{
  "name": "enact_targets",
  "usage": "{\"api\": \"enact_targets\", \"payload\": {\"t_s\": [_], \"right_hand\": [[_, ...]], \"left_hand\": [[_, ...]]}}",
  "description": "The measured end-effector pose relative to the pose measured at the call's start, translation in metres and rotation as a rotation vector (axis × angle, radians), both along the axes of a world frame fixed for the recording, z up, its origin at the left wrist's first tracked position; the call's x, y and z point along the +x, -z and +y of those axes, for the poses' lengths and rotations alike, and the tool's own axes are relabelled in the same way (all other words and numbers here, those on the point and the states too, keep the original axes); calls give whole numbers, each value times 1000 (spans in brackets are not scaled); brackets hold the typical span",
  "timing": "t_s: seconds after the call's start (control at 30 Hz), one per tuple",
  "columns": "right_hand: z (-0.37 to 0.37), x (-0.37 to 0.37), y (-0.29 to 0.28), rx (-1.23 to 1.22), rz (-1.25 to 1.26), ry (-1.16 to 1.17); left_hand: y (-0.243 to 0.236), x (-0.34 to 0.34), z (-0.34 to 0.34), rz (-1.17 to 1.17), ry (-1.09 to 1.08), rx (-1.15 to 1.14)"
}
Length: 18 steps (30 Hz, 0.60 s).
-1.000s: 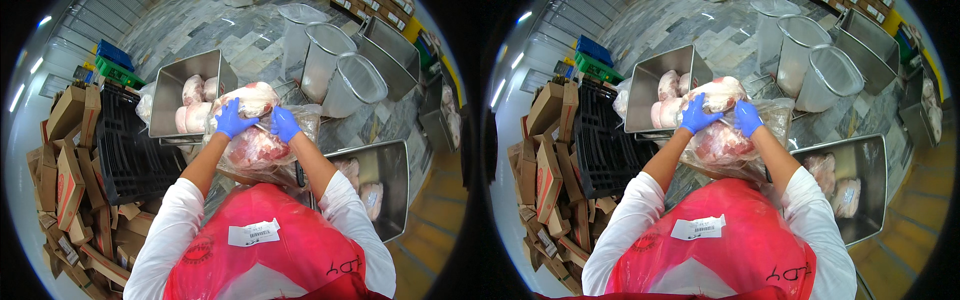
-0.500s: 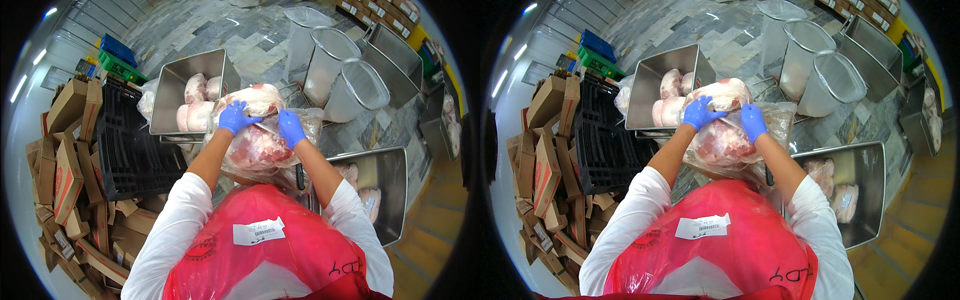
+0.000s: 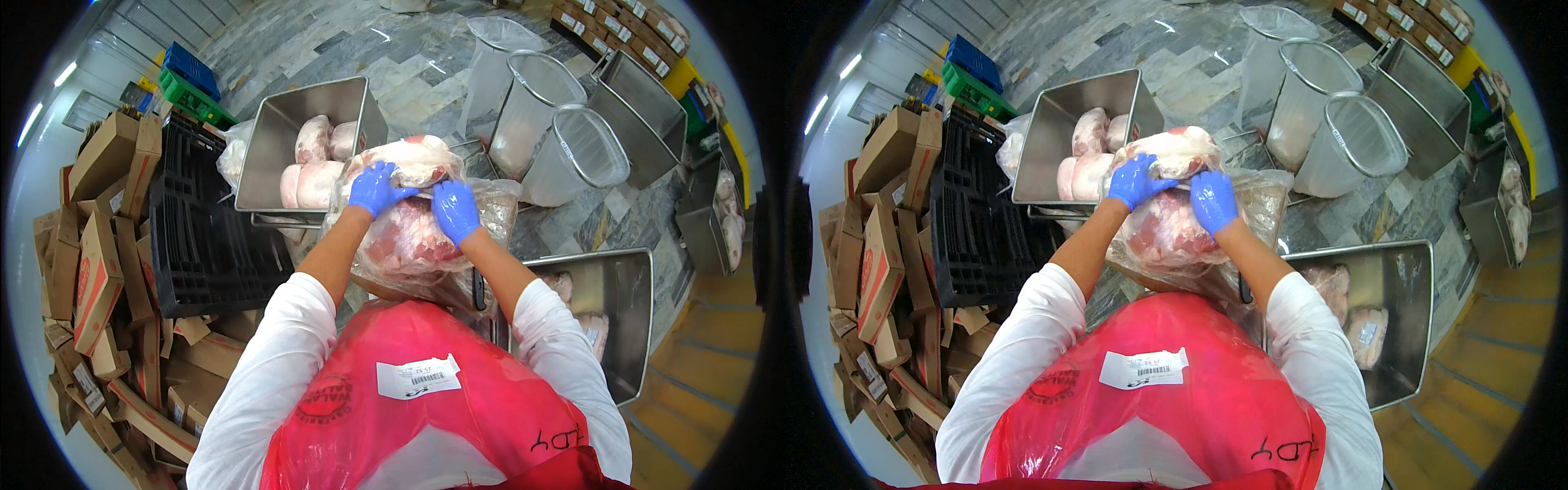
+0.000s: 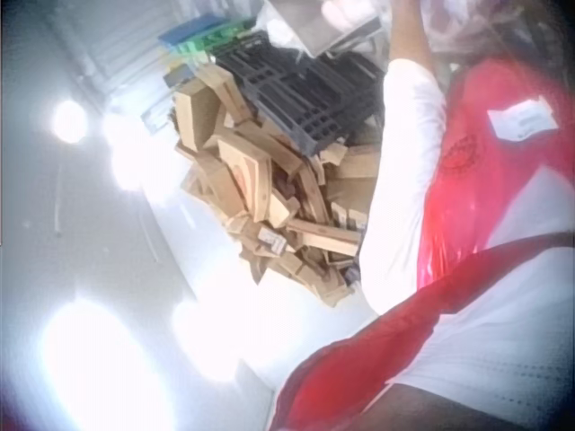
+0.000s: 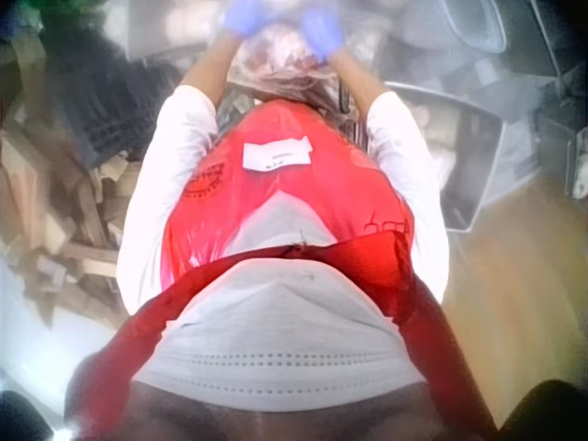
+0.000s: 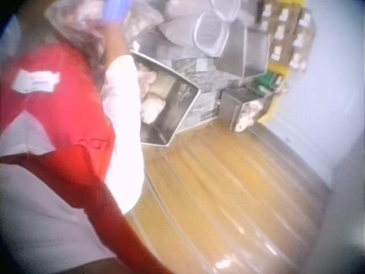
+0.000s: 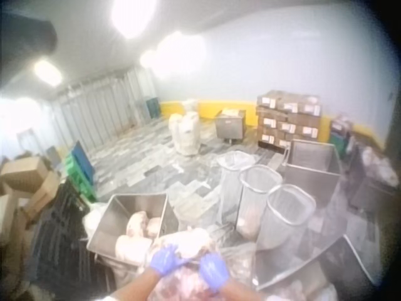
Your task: The person removes a large piece of raw meat from a plastic bag and places it on a metal tray. Using a knife, they trim excess fat and tissue from the meat, then place the trimmed portions into a nearby metal bin.
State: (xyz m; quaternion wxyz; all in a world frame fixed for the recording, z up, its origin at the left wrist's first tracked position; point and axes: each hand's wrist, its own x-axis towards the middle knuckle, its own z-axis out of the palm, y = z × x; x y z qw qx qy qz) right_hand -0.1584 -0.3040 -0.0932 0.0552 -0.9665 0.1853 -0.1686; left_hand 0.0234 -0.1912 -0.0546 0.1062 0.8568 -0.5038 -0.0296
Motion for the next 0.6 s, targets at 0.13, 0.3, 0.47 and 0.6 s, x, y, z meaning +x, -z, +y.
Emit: {"api": "enact_targets", "payload": {"t_s": [0.13, 0.3, 0.47, 0.6], "right_hand": [[0, 11, -4, 57, 157, -84], [16, 5, -34, -42, 141, -371], [10, 3, -21, 197, -115, -386], [27, 15, -14, 460, -33, -50]], "left_hand": [[-1, 5, 0, 92, -14, 114], [2, 20, 2, 161, -44, 76], [18, 28, -1, 75, 9, 71], [22, 30, 1, 40, 27, 30]]}}
